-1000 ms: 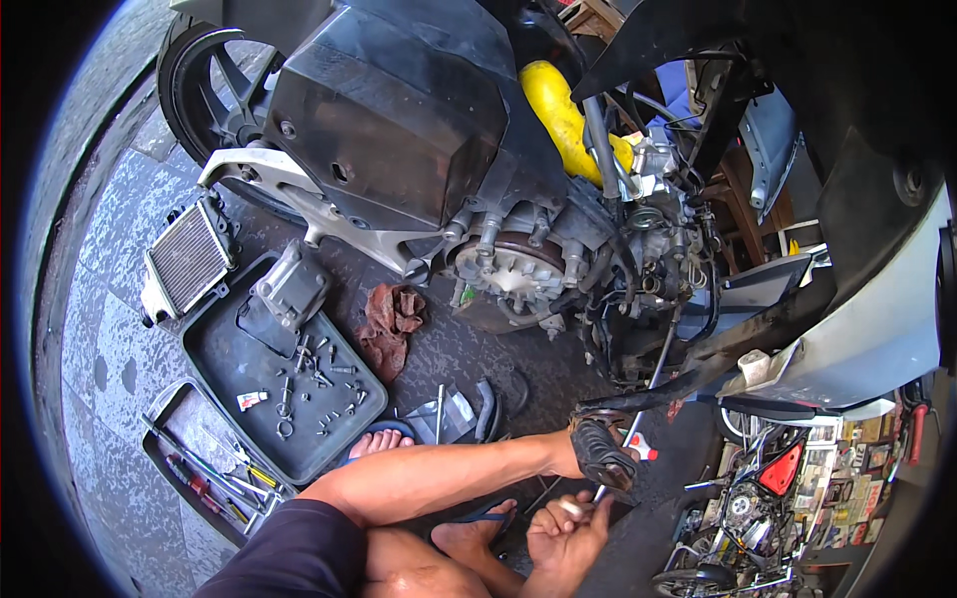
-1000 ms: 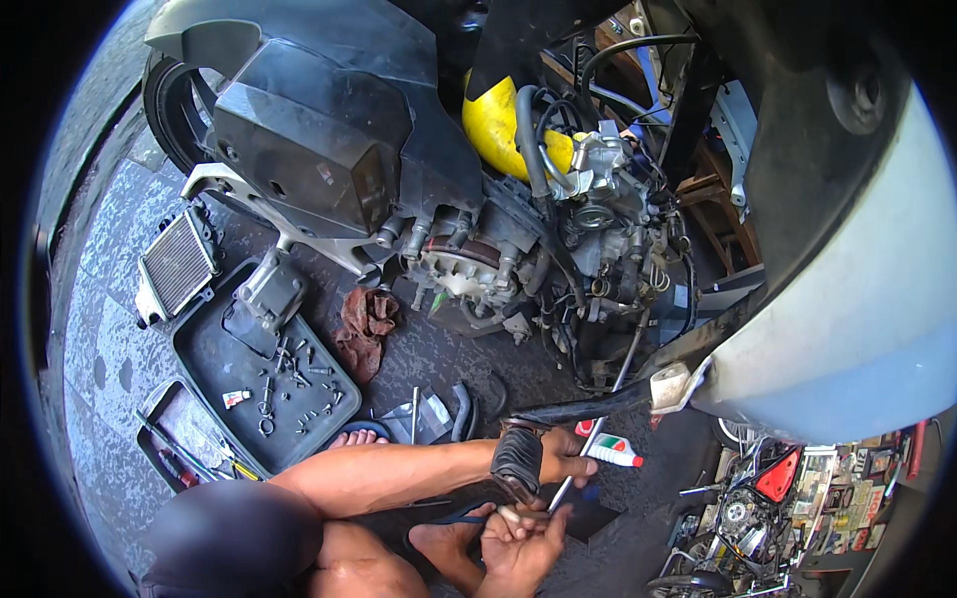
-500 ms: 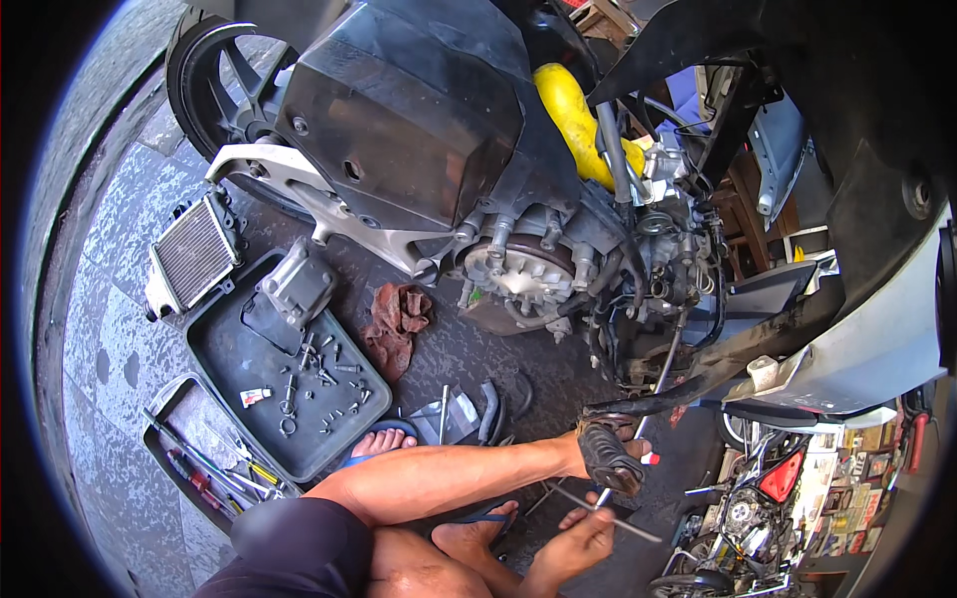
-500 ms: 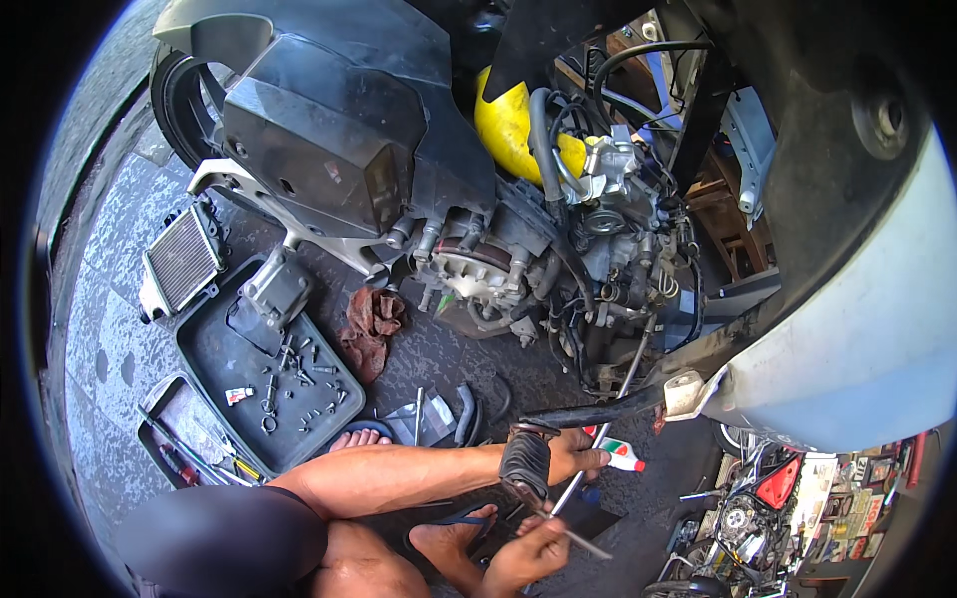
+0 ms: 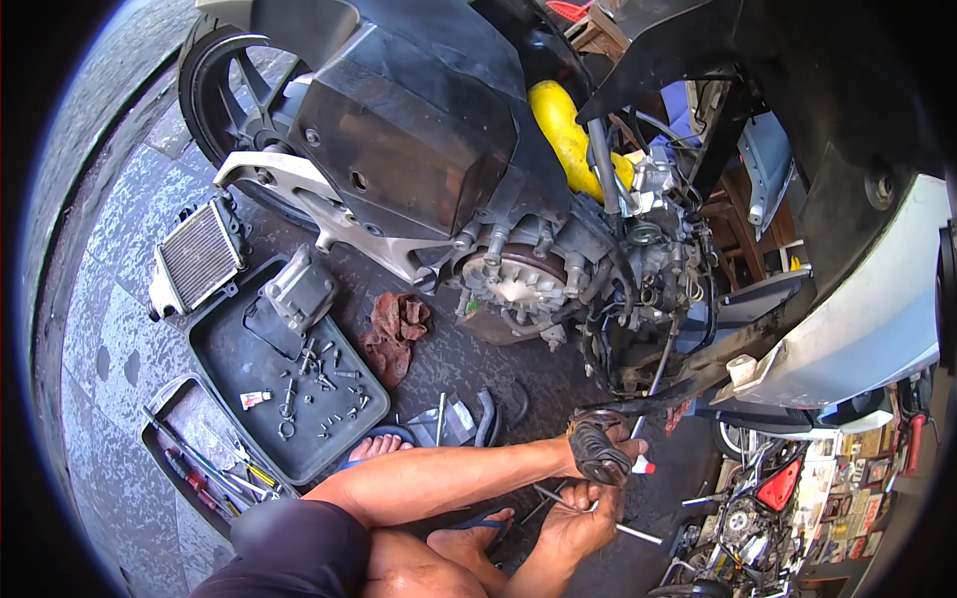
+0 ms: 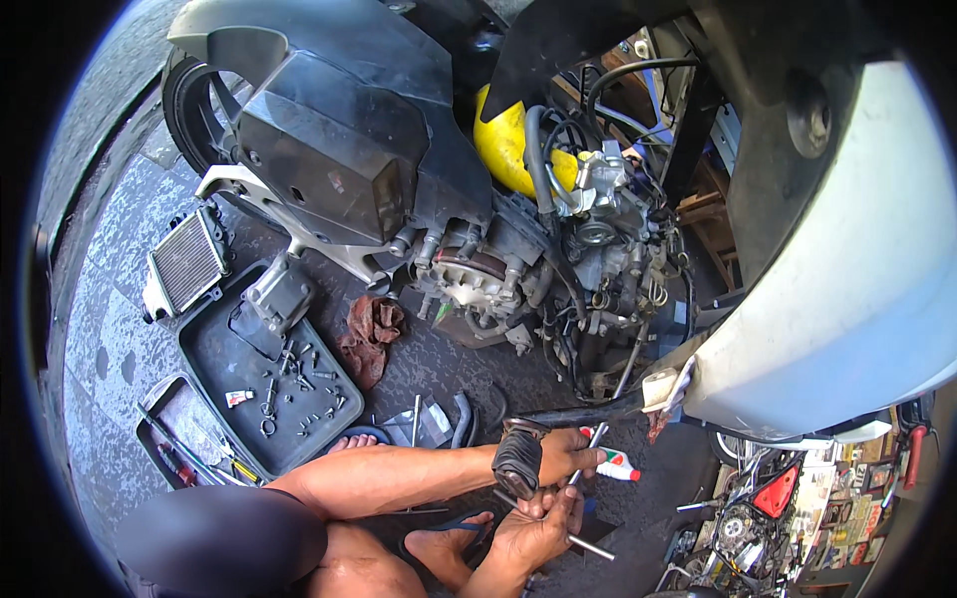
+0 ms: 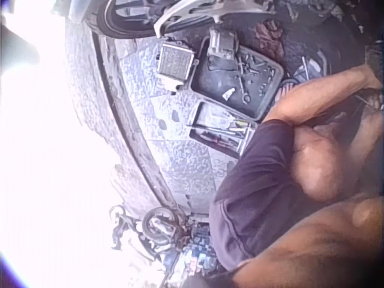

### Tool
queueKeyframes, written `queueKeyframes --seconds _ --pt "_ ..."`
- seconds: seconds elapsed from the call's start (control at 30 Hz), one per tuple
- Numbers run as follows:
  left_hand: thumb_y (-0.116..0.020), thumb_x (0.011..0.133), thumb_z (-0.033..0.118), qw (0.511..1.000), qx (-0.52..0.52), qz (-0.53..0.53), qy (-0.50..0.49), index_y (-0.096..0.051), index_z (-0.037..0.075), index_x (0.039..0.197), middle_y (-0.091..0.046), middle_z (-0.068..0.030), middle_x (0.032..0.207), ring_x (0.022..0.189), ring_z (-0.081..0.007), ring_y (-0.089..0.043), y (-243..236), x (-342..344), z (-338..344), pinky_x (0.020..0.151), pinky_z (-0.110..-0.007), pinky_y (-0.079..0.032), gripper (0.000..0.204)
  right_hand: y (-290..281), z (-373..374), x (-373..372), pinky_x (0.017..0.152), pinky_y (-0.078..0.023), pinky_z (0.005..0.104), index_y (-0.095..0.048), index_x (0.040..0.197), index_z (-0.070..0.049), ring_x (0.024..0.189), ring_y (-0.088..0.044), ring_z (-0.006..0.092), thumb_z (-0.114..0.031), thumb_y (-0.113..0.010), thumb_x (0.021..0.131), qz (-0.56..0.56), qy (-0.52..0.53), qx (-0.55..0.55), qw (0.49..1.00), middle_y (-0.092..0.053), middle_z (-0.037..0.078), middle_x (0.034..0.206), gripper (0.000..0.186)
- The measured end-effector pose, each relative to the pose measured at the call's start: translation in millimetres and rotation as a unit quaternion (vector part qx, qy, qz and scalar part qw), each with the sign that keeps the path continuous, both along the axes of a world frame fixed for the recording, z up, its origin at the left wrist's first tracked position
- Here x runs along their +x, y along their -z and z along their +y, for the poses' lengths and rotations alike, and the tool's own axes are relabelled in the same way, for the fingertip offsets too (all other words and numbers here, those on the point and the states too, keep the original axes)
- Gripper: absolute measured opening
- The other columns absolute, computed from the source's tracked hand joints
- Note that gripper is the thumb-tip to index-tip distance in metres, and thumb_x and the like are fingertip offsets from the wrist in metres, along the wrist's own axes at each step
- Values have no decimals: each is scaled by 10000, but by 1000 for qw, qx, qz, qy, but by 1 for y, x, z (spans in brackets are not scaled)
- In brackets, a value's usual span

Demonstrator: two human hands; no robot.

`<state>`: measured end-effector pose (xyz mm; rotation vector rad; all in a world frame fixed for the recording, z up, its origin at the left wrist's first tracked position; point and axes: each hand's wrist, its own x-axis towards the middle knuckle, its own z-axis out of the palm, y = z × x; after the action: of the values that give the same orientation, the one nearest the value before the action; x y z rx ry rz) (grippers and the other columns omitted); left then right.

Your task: The person applies sealant to a gasket and fits it onto a motorcycle engine component, then uses pliers to manipulate internal parts of the motorcycle frame.

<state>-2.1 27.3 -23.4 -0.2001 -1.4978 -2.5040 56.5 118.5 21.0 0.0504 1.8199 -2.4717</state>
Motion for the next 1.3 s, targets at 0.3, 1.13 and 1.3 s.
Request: queueKeyframes --seconds 0.3,1.13,1.3 --pt "-574 934 499 994 -101 -41 -24 -694 -6 762 -648 -106 648 580 -196 -593 6 -8 -3 558 -382 -465 547 8 20 -8 468 -358 260 -548 1007 -14 485 -356 83 -323 -470 1032 -208 -122 -321 916 -380 -34 625 319" --pt "-607 898 164 521 -192 -682 -477 -692 0 1005 -709 -209 936 883 -354 -696 208 494 -16 798 -434 -532 214 247 140 68 956 -471 465 -576 1204 -4 1028 -607 319 -101 -650 904 56 -382 656 648 -630 204 1050 323" --pt "-646 881 138 536 -351 -653 -402 -695 21 1011 -663 -155 957 899 -348 -656 198 502 -20 804 -417 -517 182 217 144 14 941 -494 451 -576 1227 -18 999 -613 302 -63 -641 900 61 -374 652 657 -624 174 1066 337"
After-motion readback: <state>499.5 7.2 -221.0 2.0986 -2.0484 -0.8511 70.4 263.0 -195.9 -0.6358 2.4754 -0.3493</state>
